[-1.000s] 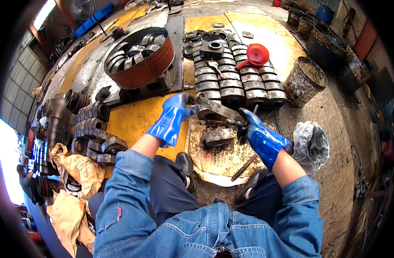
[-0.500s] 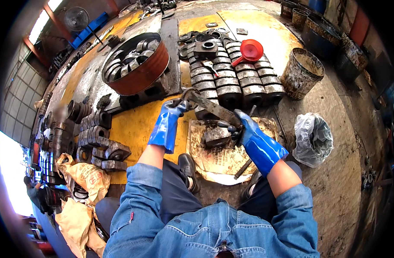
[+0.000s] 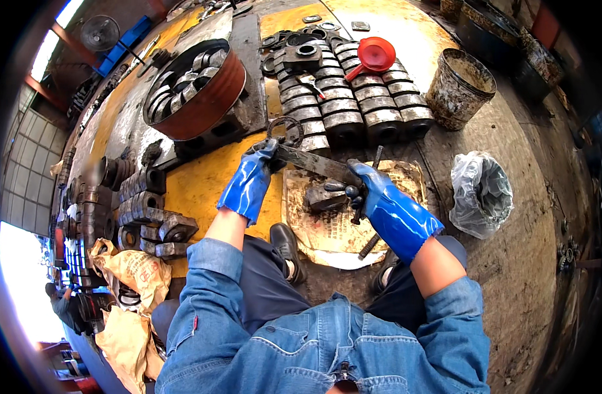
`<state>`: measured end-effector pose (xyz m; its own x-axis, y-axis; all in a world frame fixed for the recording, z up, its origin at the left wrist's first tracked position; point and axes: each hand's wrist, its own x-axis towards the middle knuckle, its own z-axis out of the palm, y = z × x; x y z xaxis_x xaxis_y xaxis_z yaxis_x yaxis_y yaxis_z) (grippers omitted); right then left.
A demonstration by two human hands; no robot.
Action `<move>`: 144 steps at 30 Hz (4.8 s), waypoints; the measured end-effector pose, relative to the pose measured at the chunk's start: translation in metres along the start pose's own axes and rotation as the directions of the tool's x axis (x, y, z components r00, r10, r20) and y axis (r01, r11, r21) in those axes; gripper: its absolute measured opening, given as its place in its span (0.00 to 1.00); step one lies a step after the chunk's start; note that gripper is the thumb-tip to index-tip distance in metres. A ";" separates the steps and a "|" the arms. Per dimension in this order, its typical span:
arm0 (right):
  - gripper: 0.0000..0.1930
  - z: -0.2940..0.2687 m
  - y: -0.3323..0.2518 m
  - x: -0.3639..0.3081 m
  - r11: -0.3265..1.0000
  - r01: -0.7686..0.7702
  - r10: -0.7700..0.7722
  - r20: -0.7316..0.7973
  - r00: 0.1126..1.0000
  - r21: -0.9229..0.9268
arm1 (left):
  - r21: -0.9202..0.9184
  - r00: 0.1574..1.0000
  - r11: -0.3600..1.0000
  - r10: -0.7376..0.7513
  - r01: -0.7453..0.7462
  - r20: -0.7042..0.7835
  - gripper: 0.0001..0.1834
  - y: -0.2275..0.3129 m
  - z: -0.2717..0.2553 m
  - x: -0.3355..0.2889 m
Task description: The person sits on the floor and uses a metal file and a hammer to clean a metal casting, knocking off excess material and filing the edges.
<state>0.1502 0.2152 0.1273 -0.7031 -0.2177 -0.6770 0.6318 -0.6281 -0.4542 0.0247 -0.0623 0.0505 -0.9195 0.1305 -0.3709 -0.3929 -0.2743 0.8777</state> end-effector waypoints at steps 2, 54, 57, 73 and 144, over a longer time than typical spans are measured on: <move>0.12 0.002 0.000 -0.005 1.000 -0.004 0.003 0.029 1.000 0.018 | -0.004 1.000 1.000 0.003 -0.003 0.012 0.16 -0.001 -0.003 0.003; 0.35 -0.032 0.052 -0.002 -0.640 0.284 -0.473 0.657 0.586 -0.714 | 0.277 0.999 0.961 -0.008 0.023 -0.054 0.08 0.008 0.002 -0.049; 0.38 -0.038 0.044 -0.003 -0.674 0.271 -0.439 0.667 0.601 -0.688 | 0.253 0.998 0.966 -0.039 0.049 -0.046 0.10 0.008 0.002 -0.048; 0.39 -0.059 0.016 -0.022 -0.841 0.402 -0.186 0.890 0.416 -0.363 | 0.431 0.947 0.895 -0.230 0.116 0.223 0.13 0.023 -0.031 -0.067; 0.20 -0.033 0.015 0.025 0.508 0.785 -0.682 0.391 0.618 -0.354 | 0.106 0.862 0.891 0.389 -0.442 0.325 0.33 0.023 0.042 -0.043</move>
<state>0.1528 0.2250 0.0839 -0.9931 0.0020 0.1176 -0.1150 -0.2255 -0.9674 0.0558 -0.0343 0.0995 -0.9413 0.3154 0.1205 0.0577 -0.2014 0.9778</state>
